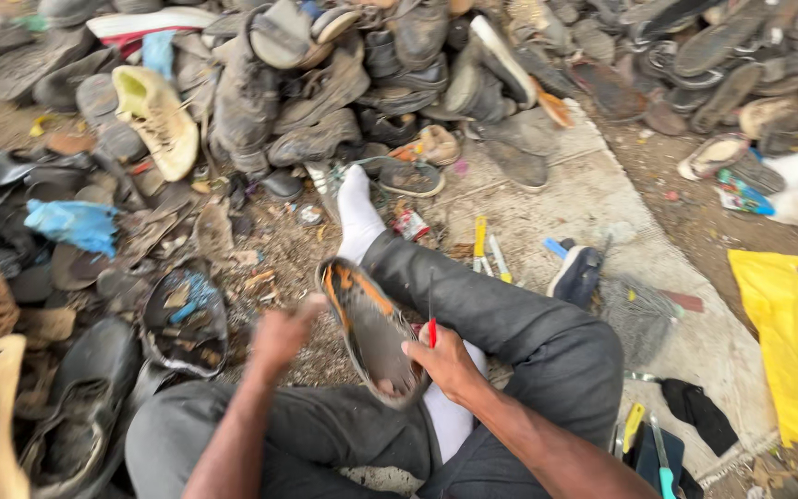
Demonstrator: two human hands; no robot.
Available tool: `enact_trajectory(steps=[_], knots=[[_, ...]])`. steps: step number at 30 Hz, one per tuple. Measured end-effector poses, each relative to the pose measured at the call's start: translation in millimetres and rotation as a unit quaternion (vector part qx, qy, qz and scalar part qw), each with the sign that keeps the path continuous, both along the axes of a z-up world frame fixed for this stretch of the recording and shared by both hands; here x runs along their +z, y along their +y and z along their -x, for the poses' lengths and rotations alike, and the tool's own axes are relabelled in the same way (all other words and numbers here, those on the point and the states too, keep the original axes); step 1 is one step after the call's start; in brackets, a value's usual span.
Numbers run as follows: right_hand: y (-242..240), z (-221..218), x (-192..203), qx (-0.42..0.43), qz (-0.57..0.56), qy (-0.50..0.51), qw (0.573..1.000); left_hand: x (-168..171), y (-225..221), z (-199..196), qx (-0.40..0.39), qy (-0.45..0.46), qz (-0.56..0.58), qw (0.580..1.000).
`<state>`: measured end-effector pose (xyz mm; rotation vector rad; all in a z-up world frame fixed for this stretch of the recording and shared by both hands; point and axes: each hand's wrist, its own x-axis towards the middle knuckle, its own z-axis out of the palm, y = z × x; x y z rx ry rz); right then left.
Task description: The person repairs various shoes by hand using small knives and tools to scrape, trim, and apply adhesive to outsoles while sitting among piles of footwear.
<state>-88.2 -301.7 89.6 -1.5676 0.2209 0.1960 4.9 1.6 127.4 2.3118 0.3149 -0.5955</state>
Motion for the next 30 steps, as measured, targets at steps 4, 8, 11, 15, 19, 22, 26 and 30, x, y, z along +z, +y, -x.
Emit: enact_trajectory(steps=[4, 8, 11, 15, 19, 22, 26, 30], knots=[[-42.1, 5.3, 53.5, 0.122, 0.011, 0.139, 0.983, -16.9, 45.4, -24.1, -0.016, -0.087, -0.171, 0.981], [-142.4, -91.8, 119.6, 0.039, 0.491, 0.150, 0.857, -30.2, 29.4, -19.4, -0.093, -0.092, -0.234, 0.963], [-228.8, -216.4, 181.9, -0.203, 0.510, -0.037, 0.835, -14.2, 10.4, -22.2, -0.141, 0.068, -0.259, 0.953], [-249.9, -265.6, 196.1, -0.266, 0.351, -0.084, 0.894, -14.8, -0.3, -21.3, -0.173, 0.078, -0.291, 0.938], [-197.3, -222.4, 123.5, -0.135, 0.236, -0.051, 0.961, -66.4, 5.4, -12.9, -0.153, 0.043, -0.289, 0.944], [-156.7, -134.1, 59.4, -0.029, 0.087, 0.018, 0.996, -78.2, 22.0, 1.6, -0.140, -0.042, -0.305, 0.941], [-68.6, -55.7, 2.5, 0.016, -0.037, 0.222, 0.974, -61.1, 20.3, 9.0, -0.171, -0.006, -0.279, 0.945], [-38.9, -31.5, -14.9, 0.095, 0.036, 0.175, 0.979, -63.0, 10.4, 1.9, -0.207, -0.071, -0.243, 0.945]])
